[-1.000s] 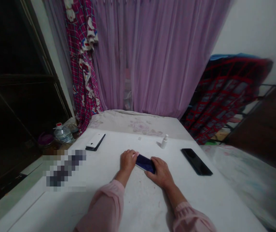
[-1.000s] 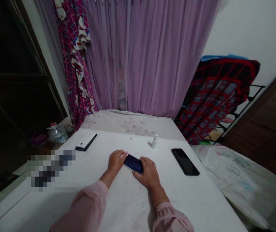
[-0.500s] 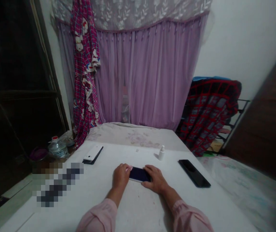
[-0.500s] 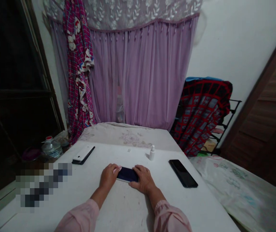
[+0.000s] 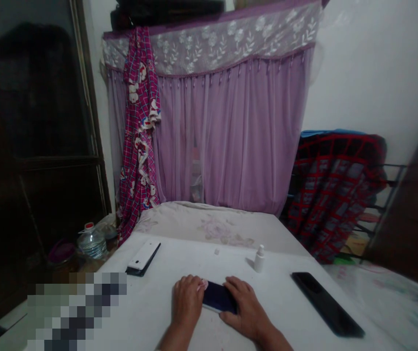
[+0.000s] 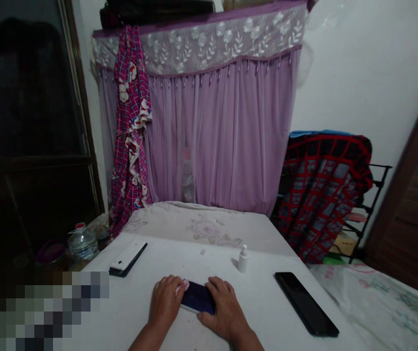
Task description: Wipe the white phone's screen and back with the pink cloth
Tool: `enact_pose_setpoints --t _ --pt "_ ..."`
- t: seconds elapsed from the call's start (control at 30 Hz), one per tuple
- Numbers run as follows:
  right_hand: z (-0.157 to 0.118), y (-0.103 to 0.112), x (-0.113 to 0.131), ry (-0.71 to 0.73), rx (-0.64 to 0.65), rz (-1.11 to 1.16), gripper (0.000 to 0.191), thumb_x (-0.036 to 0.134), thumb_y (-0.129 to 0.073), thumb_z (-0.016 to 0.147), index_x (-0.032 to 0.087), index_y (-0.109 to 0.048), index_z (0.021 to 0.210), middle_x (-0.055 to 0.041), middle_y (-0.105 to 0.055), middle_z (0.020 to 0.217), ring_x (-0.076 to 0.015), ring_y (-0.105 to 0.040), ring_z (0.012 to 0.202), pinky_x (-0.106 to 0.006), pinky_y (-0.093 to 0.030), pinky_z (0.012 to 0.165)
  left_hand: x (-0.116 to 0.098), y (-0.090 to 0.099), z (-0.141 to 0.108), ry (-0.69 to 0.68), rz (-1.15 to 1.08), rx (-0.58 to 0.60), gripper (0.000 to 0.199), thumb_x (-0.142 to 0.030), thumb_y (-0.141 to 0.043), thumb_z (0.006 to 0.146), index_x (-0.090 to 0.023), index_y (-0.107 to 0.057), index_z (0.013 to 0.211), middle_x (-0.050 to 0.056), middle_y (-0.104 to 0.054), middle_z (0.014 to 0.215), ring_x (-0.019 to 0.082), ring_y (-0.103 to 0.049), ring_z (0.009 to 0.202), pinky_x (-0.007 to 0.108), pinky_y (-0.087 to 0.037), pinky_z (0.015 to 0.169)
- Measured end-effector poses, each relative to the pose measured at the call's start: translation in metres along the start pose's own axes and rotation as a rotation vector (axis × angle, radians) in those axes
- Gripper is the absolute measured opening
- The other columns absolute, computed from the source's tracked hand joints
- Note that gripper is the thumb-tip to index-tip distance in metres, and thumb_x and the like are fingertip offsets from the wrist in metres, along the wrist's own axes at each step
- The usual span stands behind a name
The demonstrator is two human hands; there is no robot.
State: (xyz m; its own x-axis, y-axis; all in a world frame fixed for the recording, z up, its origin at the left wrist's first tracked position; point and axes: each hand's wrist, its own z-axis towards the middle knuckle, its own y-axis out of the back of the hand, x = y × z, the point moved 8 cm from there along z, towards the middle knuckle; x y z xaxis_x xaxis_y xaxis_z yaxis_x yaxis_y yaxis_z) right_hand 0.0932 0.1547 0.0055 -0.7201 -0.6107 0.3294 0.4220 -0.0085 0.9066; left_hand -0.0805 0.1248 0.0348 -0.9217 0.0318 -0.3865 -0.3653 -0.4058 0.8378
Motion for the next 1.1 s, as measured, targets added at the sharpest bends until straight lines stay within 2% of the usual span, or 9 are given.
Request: enact_pose_setpoints --t 0.13,0.33,0.4,0.6,0.7,0.8,0.97,1.03,1.1 --pt "0.002 -0.004 0.008 -0.014 0.016 0.01 0.069 0.049 -0.064 0.075 0.015 -0.054 0.135 -0.019 -0.049 0.143 -0.0366 -0.043 0.133 -0.056 -0.031 0.111 0.009 0.006 0.002 0.057 -0.001 -0.03 0.012 -0.02 -0.059 0.09 -0.025 -0.069 0.087 0.001 -0.068 0.09 0.019 -0.059 0.091 0.031 -0.035 0.079" --pt "0.002 -0.006 0.01 -0.027 0.025 0.026 0.069 0.046 -0.065 0.075 0.012 -0.054 0.134 -0.0194 -0.049 0.143 -0.0363 -0.044 0.132 -0.053 -0.033 0.111 -0.02 -0.001 -0.007 -0.05 -0.051 -0.025 0.011 -0.019 -0.061 0.089 -0.025 -0.069 0.086 -0.001 -0.068 0.087 0.019 -0.058 0.089 0.033 -0.034 0.083" --pt "0.001 -0.005 0.01 -0.015 0.007 0.022 0.068 0.047 -0.064 0.076 0.013 -0.055 0.134 -0.0188 -0.05 0.142 -0.0361 -0.044 0.132 -0.053 -0.033 0.111 -0.023 0.0 -0.007 -0.073 -0.053 -0.04 0.01 -0.019 -0.061 0.089 -0.025 -0.069 0.085 -0.001 -0.068 0.086 0.019 -0.058 0.087 0.035 -0.033 0.084" --pt "-0.001 -0.004 0.01 -0.011 -0.017 0.006 0.067 0.048 -0.065 0.076 0.013 -0.056 0.133 -0.0183 -0.051 0.141 -0.0358 -0.045 0.131 -0.053 -0.034 0.11 0.005 0.015 0.006 0.014 0.022 -0.115 0.014 -0.026 -0.059 0.092 -0.024 -0.069 0.082 0.002 -0.068 0.082 0.021 -0.058 0.086 0.036 -0.033 0.082" --pt "-0.001 -0.003 0.01 -0.005 -0.021 0.001 0.066 0.047 -0.065 0.076 0.015 -0.056 0.132 -0.0175 -0.051 0.141 -0.0352 -0.046 0.13 -0.052 -0.035 0.109 0.009 0.016 0.008 0.032 0.047 -0.125 0.013 -0.026 -0.059 0.092 -0.023 -0.069 0.083 0.002 -0.068 0.083 0.021 -0.058 0.087 0.036 -0.034 0.082" --pt "-0.001 -0.001 0.011 0.004 -0.035 -0.001 0.065 0.049 -0.065 0.076 0.016 -0.056 0.132 -0.0172 -0.052 0.14 -0.0349 -0.047 0.129 -0.052 -0.036 0.108 -0.004 0.009 0.005 0.003 0.03 -0.086 0.011 -0.024 -0.06 0.091 -0.023 -0.068 0.084 0.002 -0.068 0.084 0.022 -0.058 0.087 0.037 -0.034 0.082" --pt "-0.002 -0.001 0.01 0.02 -0.052 -0.001 0.065 0.049 -0.064 0.077 0.015 -0.056 0.131 -0.018 -0.054 0.138 -0.0344 -0.049 0.128 -0.052 -0.037 0.107 -0.031 0.0 -0.001 -0.129 -0.064 -0.011 0.007 -0.022 -0.062 0.088 -0.025 -0.069 0.088 0.001 -0.069 0.087 0.02 -0.058 0.089 0.037 -0.034 0.085" --pt "-0.003 -0.001 0.01 0.03 -0.06 0.0 0.064 0.049 -0.063 0.077 0.014 -0.057 0.13 -0.0185 -0.054 0.138 -0.034 -0.049 0.127 -0.051 -0.038 0.106 -0.026 0.001 0.001 -0.123 -0.058 -0.012 0.007 -0.023 -0.062 0.089 -0.026 -0.069 0.087 0.001 -0.069 0.086 0.02 -0.058 0.089 0.037 -0.034 0.085" --pt "-0.003 -0.001 0.01 0.037 -0.07 0.001 0.062 0.048 -0.062 0.078 0.014 -0.057 0.13 -0.0187 -0.054 0.137 -0.0338 -0.05 0.127 -0.051 -0.038 0.105 -0.012 0.006 0.005 -0.065 -0.021 -0.032 0.009 -0.024 -0.061 0.09 -0.025 -0.069 0.086 0.001 -0.069 0.085 0.021 -0.058 0.087 0.037 -0.034 0.082"
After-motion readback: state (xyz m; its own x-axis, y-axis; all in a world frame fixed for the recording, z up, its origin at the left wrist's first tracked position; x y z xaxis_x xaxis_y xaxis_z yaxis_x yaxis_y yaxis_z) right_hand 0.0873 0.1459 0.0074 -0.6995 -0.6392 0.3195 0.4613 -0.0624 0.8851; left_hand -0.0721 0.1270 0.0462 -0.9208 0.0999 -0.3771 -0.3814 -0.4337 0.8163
